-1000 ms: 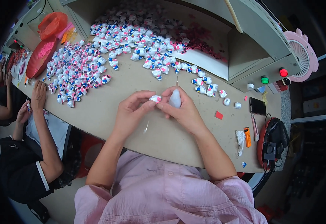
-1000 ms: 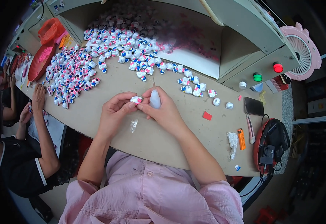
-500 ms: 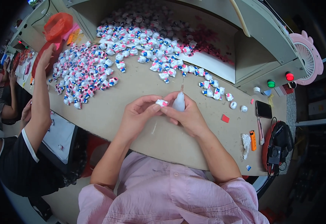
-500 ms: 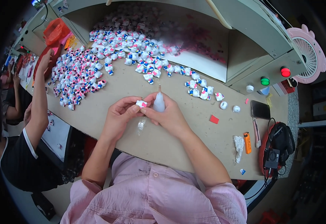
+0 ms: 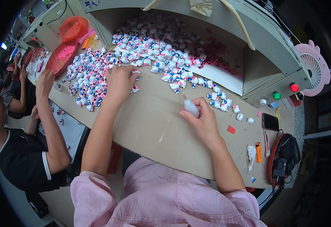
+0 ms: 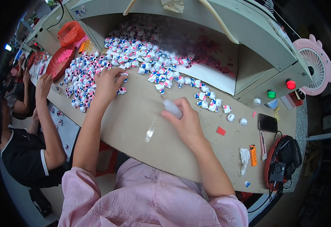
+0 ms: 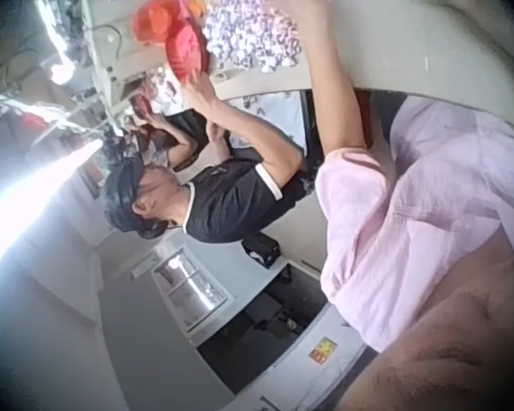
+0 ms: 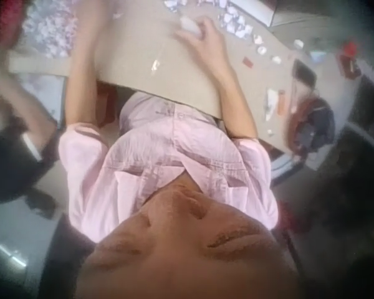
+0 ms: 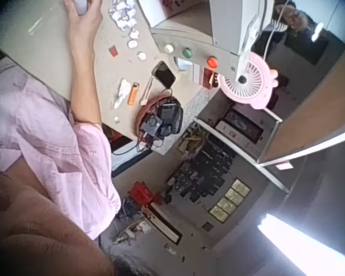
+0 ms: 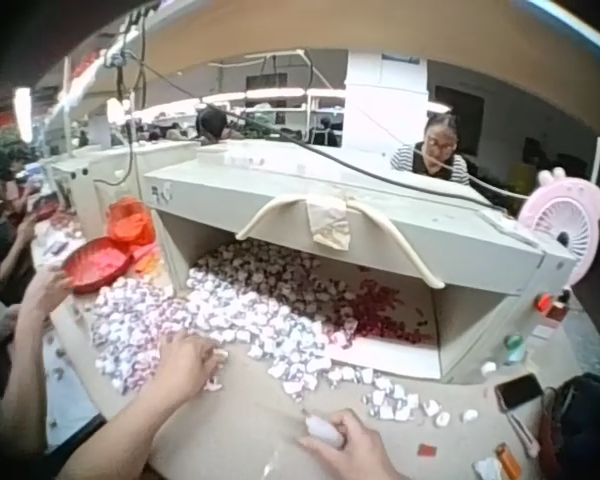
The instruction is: The person assembles small figurines by applying glue from a squeeze bottle onto each figurine, attaching small accessory pieces by hand, and placing the assembled figurines onto the table.
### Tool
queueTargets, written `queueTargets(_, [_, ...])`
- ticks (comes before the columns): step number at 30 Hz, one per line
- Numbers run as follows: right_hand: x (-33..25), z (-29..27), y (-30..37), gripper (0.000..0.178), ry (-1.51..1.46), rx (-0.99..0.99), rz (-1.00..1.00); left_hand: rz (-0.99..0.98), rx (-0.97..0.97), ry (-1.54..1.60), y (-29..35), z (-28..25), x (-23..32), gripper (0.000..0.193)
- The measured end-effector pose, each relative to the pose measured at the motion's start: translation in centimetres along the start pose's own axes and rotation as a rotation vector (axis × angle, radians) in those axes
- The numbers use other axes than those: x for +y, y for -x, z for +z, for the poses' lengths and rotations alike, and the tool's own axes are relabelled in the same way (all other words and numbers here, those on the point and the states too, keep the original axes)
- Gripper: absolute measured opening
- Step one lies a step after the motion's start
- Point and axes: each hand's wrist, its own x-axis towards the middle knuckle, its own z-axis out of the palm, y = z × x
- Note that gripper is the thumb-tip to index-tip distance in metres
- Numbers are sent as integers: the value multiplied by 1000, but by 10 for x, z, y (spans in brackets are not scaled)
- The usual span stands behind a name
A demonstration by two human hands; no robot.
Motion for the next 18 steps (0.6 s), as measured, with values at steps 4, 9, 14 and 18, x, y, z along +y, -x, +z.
queueTargets(4, [-9,-8,4,31,-190,-5,-19,161,-21,47,-2,5,8,29])
queueTargets(9, [-12,-12,14,26,-445,144,-45,-207,-196,1306,45,5,60,34])
queueTargets(14, [-13,-11,17,24,-347,267,-170,-372,-295,1469,96,15,84,42])
queueTargets(18, [-19,-3,22,27,76,287,-356,-292,-159,1292,107,30,86,43])
